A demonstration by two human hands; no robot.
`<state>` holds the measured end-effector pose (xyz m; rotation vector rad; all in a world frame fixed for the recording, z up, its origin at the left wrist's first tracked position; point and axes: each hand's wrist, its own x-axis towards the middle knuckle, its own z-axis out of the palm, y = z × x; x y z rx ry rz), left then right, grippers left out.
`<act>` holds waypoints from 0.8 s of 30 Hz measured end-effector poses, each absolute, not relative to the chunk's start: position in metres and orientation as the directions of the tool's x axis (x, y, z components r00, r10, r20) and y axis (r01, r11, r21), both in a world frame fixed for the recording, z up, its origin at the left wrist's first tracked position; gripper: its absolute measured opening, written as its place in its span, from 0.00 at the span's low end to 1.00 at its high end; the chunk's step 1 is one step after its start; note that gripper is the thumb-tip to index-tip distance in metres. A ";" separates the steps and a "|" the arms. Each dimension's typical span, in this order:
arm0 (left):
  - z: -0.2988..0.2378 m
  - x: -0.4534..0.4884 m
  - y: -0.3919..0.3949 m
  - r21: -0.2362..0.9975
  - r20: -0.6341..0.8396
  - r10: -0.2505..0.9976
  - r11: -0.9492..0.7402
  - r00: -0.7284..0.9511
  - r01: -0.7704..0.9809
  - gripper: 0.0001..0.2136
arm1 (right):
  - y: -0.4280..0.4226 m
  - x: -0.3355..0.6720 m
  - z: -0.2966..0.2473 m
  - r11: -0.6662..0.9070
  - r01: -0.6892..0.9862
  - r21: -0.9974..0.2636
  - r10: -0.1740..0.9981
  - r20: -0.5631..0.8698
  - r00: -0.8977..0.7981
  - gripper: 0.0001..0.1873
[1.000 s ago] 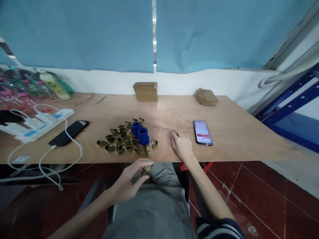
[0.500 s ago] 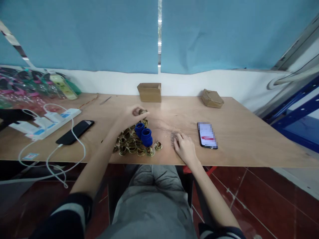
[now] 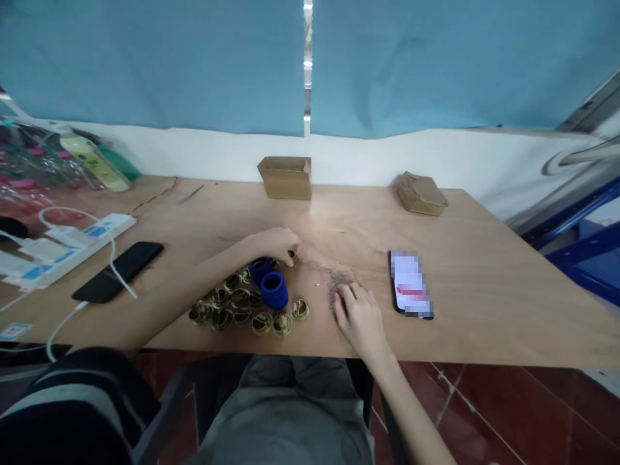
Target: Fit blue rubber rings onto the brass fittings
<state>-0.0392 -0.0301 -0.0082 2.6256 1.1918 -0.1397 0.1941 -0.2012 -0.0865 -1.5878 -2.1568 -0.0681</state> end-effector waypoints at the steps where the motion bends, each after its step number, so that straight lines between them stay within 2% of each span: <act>1: -0.008 -0.039 -0.031 0.192 -0.185 0.722 -0.639 0.667 0.745 0.08 | -0.201 0.194 -0.087 0.334 0.915 -0.225 0.893 0.385 -0.232 0.11; 4: -0.001 -0.042 -0.037 0.204 -0.145 0.722 -0.647 0.676 0.735 0.06 | -0.202 0.195 -0.089 0.345 0.911 -0.226 0.889 0.391 -0.240 0.12; 8: 0.021 -0.063 -0.064 0.197 -0.041 0.761 -0.629 0.648 0.752 0.10 | -0.203 0.195 -0.090 0.358 0.888 -0.290 0.890 0.393 -0.231 0.12; 11: 0.029 -0.093 -0.100 0.257 0.119 0.794 -0.604 0.596 0.754 0.13 | -0.204 0.193 -0.090 0.376 0.863 -0.337 0.890 0.391 -0.235 0.11; 14: 0.017 -0.128 -0.138 0.307 0.206 0.866 -0.499 0.455 0.811 0.16 | -0.206 0.192 -0.090 0.380 0.841 -0.384 0.893 0.390 -0.226 0.10; 17: -0.012 -0.158 -0.173 0.350 0.234 0.933 -0.344 0.274 0.871 0.19 | -0.207 0.192 -0.088 0.386 0.801 -0.458 0.892 0.406 -0.197 0.10; 19: -0.034 -0.170 -0.194 0.339 0.269 0.952 -0.235 0.146 0.911 0.23 | -0.209 0.192 -0.086 0.398 0.781 -0.482 0.881 0.438 -0.178 0.11; 22: -0.068 -0.181 -0.223 0.347 0.309 0.947 -0.027 -0.087 0.937 0.29 | -0.214 0.184 -0.082 0.439 0.739 -0.512 0.863 0.470 -0.187 0.15; 24: -0.087 -0.187 -0.237 0.397 0.299 0.940 0.034 -0.164 0.917 0.32 | -0.219 0.173 -0.079 0.454 0.687 -0.568 0.876 0.425 -0.227 0.20</act>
